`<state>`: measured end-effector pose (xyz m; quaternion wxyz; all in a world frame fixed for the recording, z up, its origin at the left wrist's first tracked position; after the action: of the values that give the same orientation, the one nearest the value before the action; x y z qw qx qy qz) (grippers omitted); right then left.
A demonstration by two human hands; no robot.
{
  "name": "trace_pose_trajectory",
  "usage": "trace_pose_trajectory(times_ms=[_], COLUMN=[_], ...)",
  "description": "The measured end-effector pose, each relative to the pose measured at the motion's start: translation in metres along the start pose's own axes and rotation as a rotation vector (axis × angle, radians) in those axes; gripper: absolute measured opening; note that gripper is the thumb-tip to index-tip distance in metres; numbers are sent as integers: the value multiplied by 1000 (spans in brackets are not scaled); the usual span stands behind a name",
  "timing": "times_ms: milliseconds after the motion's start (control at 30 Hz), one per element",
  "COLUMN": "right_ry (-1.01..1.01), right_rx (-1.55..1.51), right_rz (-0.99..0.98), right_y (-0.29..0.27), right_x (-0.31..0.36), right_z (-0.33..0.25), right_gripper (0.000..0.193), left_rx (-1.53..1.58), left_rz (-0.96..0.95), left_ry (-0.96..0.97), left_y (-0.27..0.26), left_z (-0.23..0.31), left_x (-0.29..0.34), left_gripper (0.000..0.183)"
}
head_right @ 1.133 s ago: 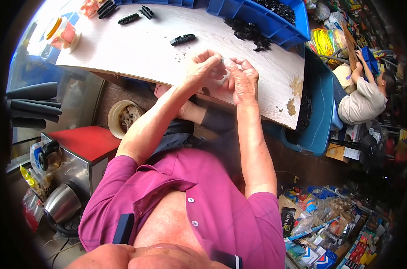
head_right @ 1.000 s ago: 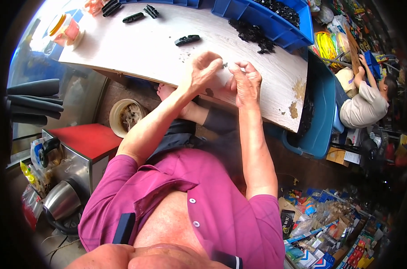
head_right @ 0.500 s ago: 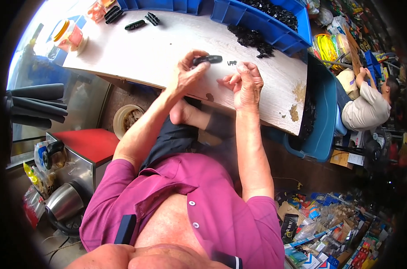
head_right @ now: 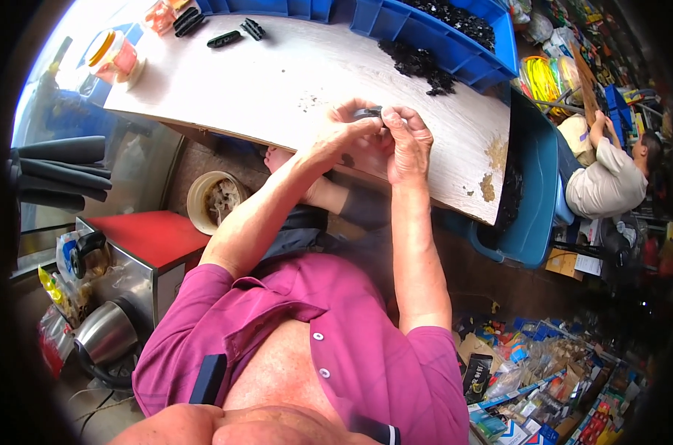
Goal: The person assembles plastic components by hand, then removes plastic parts from a blue bin and places them onto the table.
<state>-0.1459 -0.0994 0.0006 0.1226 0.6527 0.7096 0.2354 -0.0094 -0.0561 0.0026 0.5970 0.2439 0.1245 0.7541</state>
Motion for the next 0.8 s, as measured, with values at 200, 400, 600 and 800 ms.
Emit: trace_pose_trajectory(times_ms=[200, 400, 600, 800], right_ry=[28, 13, -28, -2], right_rx=[58, 293, 389, 314], right_rz=[94, 80, 122, 90], right_y=[7, 6, 4, 5], right_x=[5, 1, 7, 11], right_z=[-4, -7, 1, -6], right_gripper=[7, 18, 22, 25], left_rx=[63, 162, 128, -275], left_rz=[79, 173, 123, 156], left_ry=[-60, -8, -36, 423], left_y=[2, 0, 3, -17], left_z=[1, -4, 4, 4], left_x=[-5, -5, 6, 2], left_gripper=[20, 12, 11, 27])
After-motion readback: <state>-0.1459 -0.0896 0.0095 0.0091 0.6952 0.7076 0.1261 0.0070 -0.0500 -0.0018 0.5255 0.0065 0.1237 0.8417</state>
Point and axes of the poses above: each hand's wrist, its own x-axis away from the middle knuckle, its own y-axis out of the palm, z = x × y, the point moved 2 cm from there along -x, towards the middle knuckle, and after that the axes turned 11 degrees about z, right-handed, at the moved point
